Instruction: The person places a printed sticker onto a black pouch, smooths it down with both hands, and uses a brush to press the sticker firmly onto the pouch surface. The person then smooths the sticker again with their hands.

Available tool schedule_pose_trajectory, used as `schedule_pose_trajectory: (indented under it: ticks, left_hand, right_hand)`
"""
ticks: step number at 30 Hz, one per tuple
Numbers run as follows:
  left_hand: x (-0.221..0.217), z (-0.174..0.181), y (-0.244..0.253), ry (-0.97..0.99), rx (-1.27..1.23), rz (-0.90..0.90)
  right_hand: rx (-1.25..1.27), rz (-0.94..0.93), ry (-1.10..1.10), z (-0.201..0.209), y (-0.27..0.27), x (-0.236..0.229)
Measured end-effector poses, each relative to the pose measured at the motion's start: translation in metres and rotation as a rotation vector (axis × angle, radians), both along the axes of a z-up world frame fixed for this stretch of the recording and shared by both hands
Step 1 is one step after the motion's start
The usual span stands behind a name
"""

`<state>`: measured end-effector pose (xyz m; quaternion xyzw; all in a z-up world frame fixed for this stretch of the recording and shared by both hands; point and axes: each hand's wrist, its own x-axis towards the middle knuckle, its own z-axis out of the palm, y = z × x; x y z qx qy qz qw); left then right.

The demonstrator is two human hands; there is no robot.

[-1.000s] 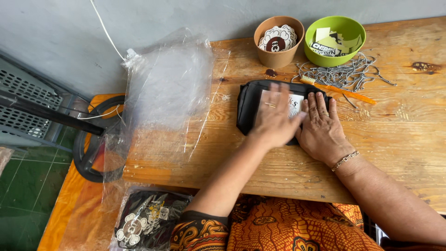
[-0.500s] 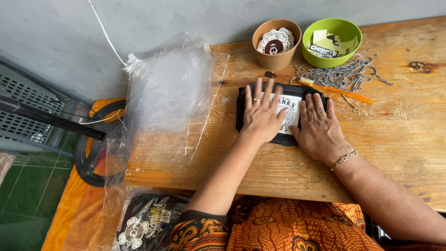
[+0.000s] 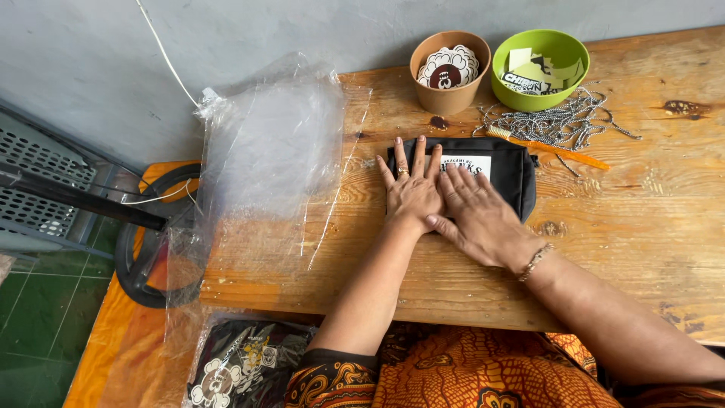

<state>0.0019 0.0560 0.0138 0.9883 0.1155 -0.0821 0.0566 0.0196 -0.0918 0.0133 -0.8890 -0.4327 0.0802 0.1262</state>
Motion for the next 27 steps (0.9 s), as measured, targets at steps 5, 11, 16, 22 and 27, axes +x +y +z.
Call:
schedule_pose_trajectory:
  ticks: [5,11,16,22,27]
  left_hand:
    - [0.001,-0.007,0.003,-0.061,-0.061,0.009]
    - [0.0,0.009,-0.001,-0.064,-0.072,0.035]
    - [-0.003,-0.003,-0.004,-0.102,-0.077,0.036]
    - [-0.002,-0.007,-0.001,-0.092,-0.073,0.047]
    - [-0.002,-0.007,-0.003,-0.087,-0.075,0.055]
  right_hand:
    - [-0.253,-0.045,-0.124,0.003,-0.02,0.024]
    - [-0.17,-0.303,-0.391,-0.011,-0.071,0.059]
    - [-0.074,-0.198,-0.107,0.027,-0.01,0.023]
    - [-0.193,-0.122,-0.131,0.006,-0.022,0.043]
    - [-0.283,-0.419,-0.375,-0.001,-0.059,0.053]
